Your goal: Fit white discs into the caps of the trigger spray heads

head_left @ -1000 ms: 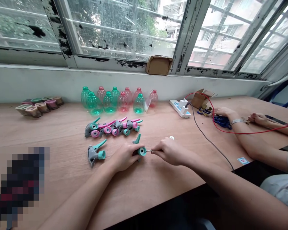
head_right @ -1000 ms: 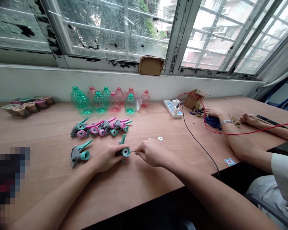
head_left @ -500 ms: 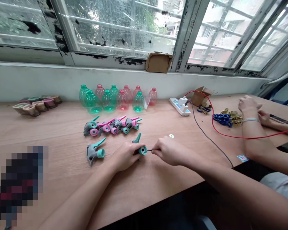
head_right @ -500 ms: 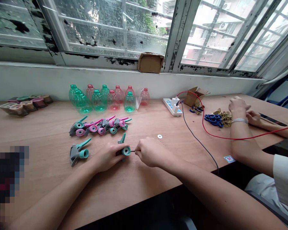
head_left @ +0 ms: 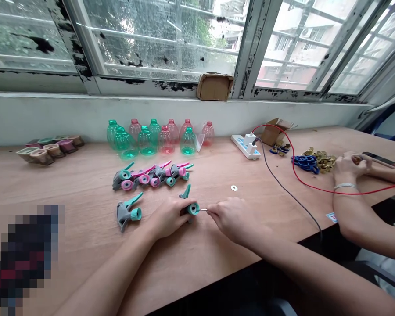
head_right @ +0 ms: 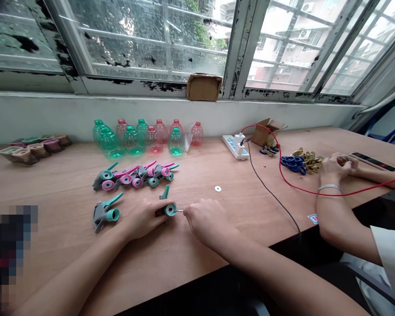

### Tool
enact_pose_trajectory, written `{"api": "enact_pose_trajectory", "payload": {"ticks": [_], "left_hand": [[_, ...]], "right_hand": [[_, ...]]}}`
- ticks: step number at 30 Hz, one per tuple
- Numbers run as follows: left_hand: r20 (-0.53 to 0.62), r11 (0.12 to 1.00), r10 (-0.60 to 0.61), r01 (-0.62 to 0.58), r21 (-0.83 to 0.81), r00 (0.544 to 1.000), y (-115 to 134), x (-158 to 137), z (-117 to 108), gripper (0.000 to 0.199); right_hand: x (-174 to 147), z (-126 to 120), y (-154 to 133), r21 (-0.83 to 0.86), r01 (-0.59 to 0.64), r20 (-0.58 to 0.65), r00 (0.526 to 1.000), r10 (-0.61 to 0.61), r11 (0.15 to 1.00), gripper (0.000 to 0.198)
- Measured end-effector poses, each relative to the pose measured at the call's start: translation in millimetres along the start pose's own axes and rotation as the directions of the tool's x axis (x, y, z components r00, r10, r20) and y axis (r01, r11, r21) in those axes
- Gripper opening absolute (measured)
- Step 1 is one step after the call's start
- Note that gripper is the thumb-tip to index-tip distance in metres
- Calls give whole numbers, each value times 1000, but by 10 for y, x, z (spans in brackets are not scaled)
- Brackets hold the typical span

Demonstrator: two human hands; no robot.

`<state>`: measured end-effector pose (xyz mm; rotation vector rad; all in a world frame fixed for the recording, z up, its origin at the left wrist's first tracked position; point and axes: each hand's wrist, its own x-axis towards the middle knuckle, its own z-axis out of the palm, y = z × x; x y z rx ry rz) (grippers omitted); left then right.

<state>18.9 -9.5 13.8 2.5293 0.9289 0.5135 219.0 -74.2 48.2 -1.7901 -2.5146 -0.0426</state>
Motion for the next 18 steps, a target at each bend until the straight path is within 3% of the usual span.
{"api": "enact_pose_trajectory", "payload": {"ticks": [5, 10, 14, 18], "left_hand": [[10, 1000, 29, -29, 10, 1000, -38, -4, 21, 30], [31, 999, 27, -26, -34, 999, -59, 9, 11, 29], [64, 994, 56, -49, -101, 996, -40, 12, -35, 22], [54, 992, 48, -41, -120, 997, -61, -4, -34, 24]], "right_hand": [[97, -233, -65, -170, 217, 114, 973, -199, 961, 23], [149, -151, 91, -303, 447, 83, 892, -444, 842, 23], [159, 6, 300, -344, 519, 18, 837, -547, 782, 29], [144, 182, 398, -343, 517, -93, 812, -576, 784, 33]]}}
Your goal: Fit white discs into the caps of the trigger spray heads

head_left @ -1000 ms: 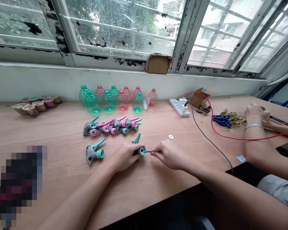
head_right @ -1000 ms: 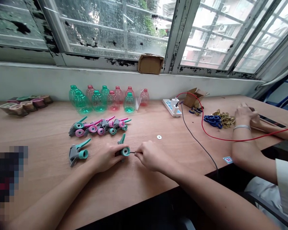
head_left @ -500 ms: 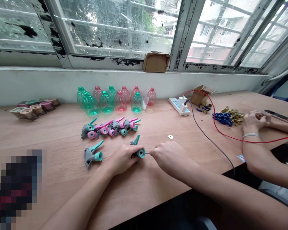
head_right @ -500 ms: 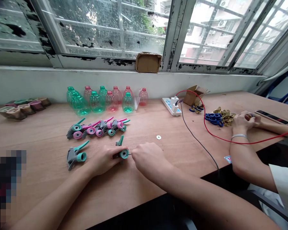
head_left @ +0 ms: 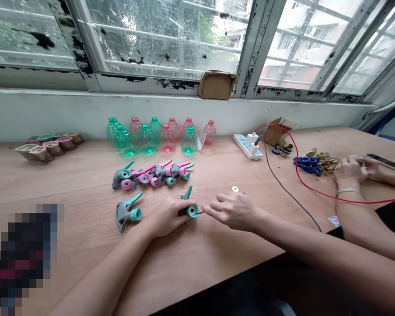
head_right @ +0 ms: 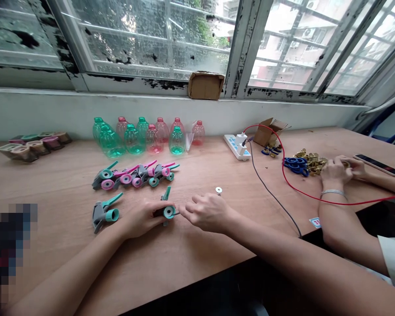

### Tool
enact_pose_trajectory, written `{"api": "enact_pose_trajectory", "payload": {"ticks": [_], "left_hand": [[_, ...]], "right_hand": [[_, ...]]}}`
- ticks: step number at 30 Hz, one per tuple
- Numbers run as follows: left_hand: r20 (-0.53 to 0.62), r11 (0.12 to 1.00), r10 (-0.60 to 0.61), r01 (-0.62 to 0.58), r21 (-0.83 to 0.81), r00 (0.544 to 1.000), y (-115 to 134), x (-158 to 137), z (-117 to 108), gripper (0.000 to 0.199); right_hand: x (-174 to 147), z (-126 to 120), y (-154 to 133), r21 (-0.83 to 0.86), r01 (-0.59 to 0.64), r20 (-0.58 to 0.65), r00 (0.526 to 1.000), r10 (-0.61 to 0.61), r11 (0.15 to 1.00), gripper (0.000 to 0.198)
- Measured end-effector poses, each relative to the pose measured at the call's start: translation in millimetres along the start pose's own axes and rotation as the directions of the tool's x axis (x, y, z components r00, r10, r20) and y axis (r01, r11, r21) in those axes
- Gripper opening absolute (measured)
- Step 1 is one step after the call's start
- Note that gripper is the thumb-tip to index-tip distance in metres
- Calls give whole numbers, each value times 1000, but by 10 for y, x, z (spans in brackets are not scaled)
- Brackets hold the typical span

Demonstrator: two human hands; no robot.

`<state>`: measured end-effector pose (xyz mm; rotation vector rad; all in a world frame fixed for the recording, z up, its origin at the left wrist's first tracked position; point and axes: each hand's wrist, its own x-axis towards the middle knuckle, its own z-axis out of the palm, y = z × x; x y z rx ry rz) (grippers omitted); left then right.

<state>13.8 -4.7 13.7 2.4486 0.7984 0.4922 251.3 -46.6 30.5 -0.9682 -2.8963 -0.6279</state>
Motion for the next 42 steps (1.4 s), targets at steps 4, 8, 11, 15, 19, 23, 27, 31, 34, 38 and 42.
{"api": "enact_pose_trajectory", "payload": {"ticks": [4, 8, 11, 15, 19, 23, 27, 31, 34, 38, 42], "left_hand": [[-12, 1000, 5, -5, 4, 1000, -48, -7, 31, 26], [-9, 1000, 2, -2, 19, 1000, -63, -7, 39, 24], [-4, 1000, -3, 3, 14, 1000, -50, -11, 27, 23], [-9, 1000, -9, 9, 6, 1000, -29, -9, 11, 19], [-49, 999, -30, 30, 15, 998, -32, -5, 7, 17], [-122, 998, -64, 64, -3, 990, -57, -16, 18, 14], [-170, 997, -83, 83, -5, 982, -84, -31, 33, 15], [-175, 996, -75, 82, 31, 982, -91, -34, 48, 19], [-165, 995, -70, 81, 63, 984, -84, -36, 52, 21], [-167, 995, -75, 84, 47, 983, -73, -44, 49, 22], [-185, 997, -67, 74, 35, 981, -60, -48, 51, 22]], "right_hand": [[-52, 123, -64, 33, -42, -108, 993, 45, 999, 35], [-83, 188, -126, 56, -93, -149, 984, 100, 994, 35], [-92, 241, -173, 89, -146, -179, 971, 160, 985, 33], [-82, 308, -261, 234, -243, -162, 945, 284, 942, 30], [-18, 301, -377, 480, -382, -86, 875, 476, 789, 29], [82, 258, -463, 693, -435, 9, 802, 597, 575, 32], [137, 247, -457, 784, -429, 73, 782, 619, 449, 41], [130, 223, -396, 724, -449, 56, 795, 604, 524, 35], [130, 199, -360, 724, -451, 79, 805, 587, 521, 35], [148, 221, -353, 852, -406, 160, 804, 573, 331, 43], [146, 275, -361, 914, -377, 238, 800, 551, 152, 41]]}}
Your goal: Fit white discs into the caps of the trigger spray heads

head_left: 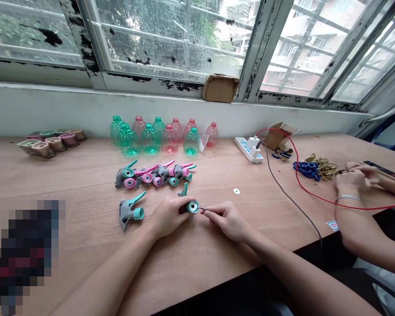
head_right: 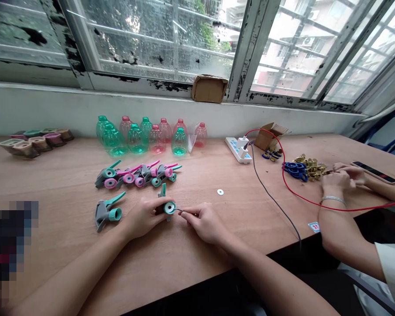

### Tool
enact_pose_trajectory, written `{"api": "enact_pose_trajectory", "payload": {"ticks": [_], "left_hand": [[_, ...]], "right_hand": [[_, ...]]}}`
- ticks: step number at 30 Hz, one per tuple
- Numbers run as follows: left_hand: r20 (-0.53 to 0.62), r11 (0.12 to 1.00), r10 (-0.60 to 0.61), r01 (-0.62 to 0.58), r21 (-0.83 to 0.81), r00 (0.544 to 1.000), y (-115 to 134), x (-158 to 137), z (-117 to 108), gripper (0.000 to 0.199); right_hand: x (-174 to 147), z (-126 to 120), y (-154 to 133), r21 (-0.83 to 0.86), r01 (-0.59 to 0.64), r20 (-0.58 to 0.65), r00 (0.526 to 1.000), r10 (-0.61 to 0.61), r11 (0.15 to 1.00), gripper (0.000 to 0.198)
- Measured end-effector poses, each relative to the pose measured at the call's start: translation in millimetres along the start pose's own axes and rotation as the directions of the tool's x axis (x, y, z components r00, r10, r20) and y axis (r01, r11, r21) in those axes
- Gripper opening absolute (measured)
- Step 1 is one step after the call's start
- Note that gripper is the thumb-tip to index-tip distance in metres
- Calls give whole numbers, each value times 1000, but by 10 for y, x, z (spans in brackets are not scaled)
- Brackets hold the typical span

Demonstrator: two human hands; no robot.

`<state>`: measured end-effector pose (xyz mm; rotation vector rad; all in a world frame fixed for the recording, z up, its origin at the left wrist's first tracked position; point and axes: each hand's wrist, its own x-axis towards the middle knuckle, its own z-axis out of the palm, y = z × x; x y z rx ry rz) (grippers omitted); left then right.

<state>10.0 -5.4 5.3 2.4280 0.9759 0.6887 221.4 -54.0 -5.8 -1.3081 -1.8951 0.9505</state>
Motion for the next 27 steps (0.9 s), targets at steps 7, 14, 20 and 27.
{"api": "enact_pose_trajectory", "payload": {"ticks": [7, 14, 20, 27], "left_hand": [[-33, 999, -8, 6, -46, 999, 24, -4, 12, 21], [-43, 994, -35, 31, -109, 998, 43, -3, 6, 18], [-26, 996, -23, 21, -88, 999, 9, -7, 34, 23], [-17, 999, 0, 0, -37, 1000, 0, -24, 23, 26]], "right_hand": [[-17, -25, 20, 66, -19, 17, 1000, 18, 998, 43], [-12, -40, 9, 49, -19, 9, 1000, 18, 999, 43], [-95, -87, -220, -542, 48, -96, 988, -119, 839, 35], [-17, -95, -246, -362, 103, -5, 994, -112, 927, 42]]}}
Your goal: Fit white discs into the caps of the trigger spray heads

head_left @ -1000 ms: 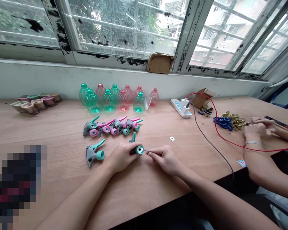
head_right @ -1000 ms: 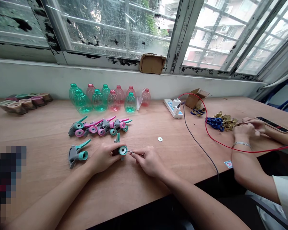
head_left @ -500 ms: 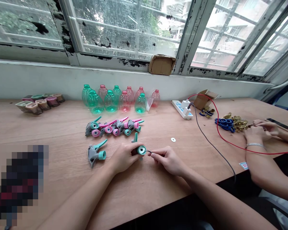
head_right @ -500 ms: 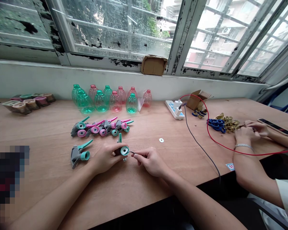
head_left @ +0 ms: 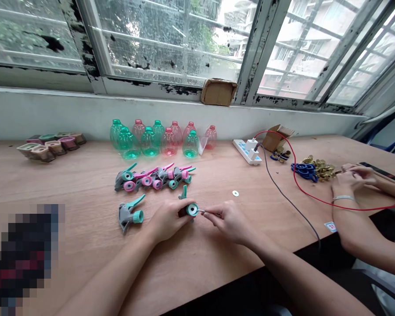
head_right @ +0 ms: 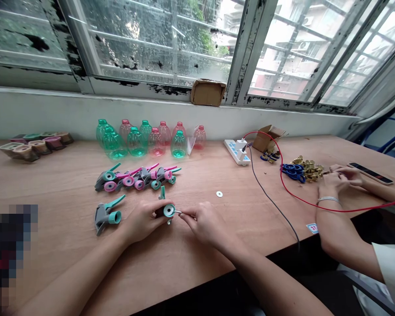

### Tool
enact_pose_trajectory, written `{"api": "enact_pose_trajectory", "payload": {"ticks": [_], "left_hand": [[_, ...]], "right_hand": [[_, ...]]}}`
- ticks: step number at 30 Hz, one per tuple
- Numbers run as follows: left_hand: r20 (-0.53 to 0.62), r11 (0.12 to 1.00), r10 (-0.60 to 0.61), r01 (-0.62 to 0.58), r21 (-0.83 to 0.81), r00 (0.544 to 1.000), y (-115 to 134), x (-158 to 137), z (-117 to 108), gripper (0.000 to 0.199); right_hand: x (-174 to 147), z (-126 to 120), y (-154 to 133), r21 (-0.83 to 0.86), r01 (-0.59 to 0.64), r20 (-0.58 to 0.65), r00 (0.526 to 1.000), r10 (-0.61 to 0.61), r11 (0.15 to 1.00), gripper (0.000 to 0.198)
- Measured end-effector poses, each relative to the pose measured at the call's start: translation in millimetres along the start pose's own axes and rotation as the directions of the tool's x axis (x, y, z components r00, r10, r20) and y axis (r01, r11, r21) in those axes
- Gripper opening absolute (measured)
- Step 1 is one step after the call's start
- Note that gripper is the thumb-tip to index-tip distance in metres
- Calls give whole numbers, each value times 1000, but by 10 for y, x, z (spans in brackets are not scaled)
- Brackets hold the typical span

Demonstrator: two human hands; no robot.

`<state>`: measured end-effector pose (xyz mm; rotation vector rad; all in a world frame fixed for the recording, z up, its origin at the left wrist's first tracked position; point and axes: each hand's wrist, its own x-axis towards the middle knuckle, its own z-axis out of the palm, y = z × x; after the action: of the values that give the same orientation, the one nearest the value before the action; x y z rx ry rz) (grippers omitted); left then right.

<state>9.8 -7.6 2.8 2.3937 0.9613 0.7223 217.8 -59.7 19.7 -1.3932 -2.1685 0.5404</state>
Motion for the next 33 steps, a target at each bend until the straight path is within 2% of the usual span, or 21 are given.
{"api": "enact_pose_trajectory", "payload": {"ticks": [4, 9, 16, 21, 28, 31, 33], "left_hand": [[-3, 1000, -3, 3, -29, 1000, 13, -6, -6, 26], [-22, 999, -18, 17, -29, 1000, 10, -5, -8, 26], [-34, 995, -29, 26, -92, 999, 36, -6, -10, 20], [-11, 991, -25, 23, -130, 1000, 72, -4, -16, 18], [0, 993, -16, 16, -113, 1000, 100, -2, -29, 19], [0, 997, -6, 6, -82, 1000, 98, 1, -29, 24], [7, 999, -6, 6, -47, 1000, 90, 5, -27, 25]], "right_hand": [[3, 43, 68, 233, -45, 29, 999, 40, 971, 45], [-13, 77, 45, 340, -111, 39, 994, 104, 934, 46], [17, 133, 16, 421, -133, 19, 990, 138, 897, 45], [23, 138, 18, 500, -134, 49, 991, 127, 855, 37], [22, 165, 97, 524, -102, 17, 994, 110, 845, 38], [-10, 107, 200, 538, -115, -2, 990, 138, 835, 37], [-45, -16, 310, 504, -125, -21, 987, 157, 854, 38]]}}
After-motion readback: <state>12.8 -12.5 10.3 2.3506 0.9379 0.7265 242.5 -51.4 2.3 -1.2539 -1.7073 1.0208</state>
